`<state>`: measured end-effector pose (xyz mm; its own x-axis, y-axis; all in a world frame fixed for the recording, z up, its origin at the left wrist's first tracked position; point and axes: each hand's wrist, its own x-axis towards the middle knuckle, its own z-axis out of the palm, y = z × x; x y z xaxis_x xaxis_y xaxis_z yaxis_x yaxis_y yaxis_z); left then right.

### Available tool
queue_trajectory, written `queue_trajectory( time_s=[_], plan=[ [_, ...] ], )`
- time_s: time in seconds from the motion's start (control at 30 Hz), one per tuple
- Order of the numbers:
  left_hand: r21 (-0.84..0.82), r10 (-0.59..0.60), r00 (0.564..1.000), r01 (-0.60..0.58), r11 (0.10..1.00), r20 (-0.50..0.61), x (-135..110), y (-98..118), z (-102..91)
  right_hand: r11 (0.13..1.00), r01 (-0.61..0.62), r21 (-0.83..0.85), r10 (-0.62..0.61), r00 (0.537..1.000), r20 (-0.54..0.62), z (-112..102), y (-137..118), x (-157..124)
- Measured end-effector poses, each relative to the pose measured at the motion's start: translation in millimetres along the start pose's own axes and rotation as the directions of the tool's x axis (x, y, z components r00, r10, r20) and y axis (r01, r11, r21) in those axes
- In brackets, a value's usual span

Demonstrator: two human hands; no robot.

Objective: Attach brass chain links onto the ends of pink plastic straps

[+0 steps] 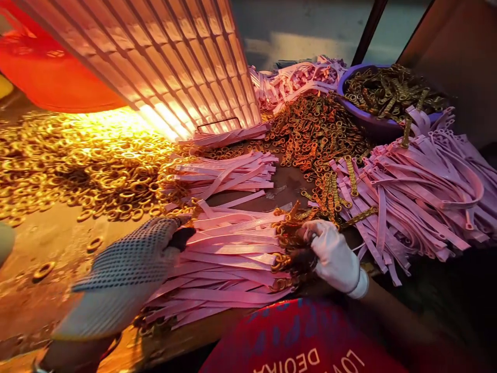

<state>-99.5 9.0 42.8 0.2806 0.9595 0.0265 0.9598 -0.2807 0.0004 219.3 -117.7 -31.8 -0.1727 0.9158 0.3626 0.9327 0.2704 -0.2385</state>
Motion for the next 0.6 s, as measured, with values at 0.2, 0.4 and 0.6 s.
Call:
queue_trajectory(
  time_s=[0.2, 0.4, 0.6],
  plan=[
    [-0.059, 0.351, 0.934, -0.348, 0.936, 0.058, 66, 51, 29.4, 0.811, -0.46, -0.362, 0.471, 0.88, -0.065, -9, 73, 17],
    [-0.05, 0.422, 0.894, -0.42, 0.906, 0.149, 95, 63, 63.5, 0.72, -0.451, -0.528, 0.522, 0.853, -0.016, 12, 76, 45],
    [-0.009, 0.246, 0.92, -0.255, 0.967, 0.304, 90, 49, 63.4, 0.798, -0.443, -0.408, 0.434, 0.893, -0.122, 26, 76, 46]
  ],
)
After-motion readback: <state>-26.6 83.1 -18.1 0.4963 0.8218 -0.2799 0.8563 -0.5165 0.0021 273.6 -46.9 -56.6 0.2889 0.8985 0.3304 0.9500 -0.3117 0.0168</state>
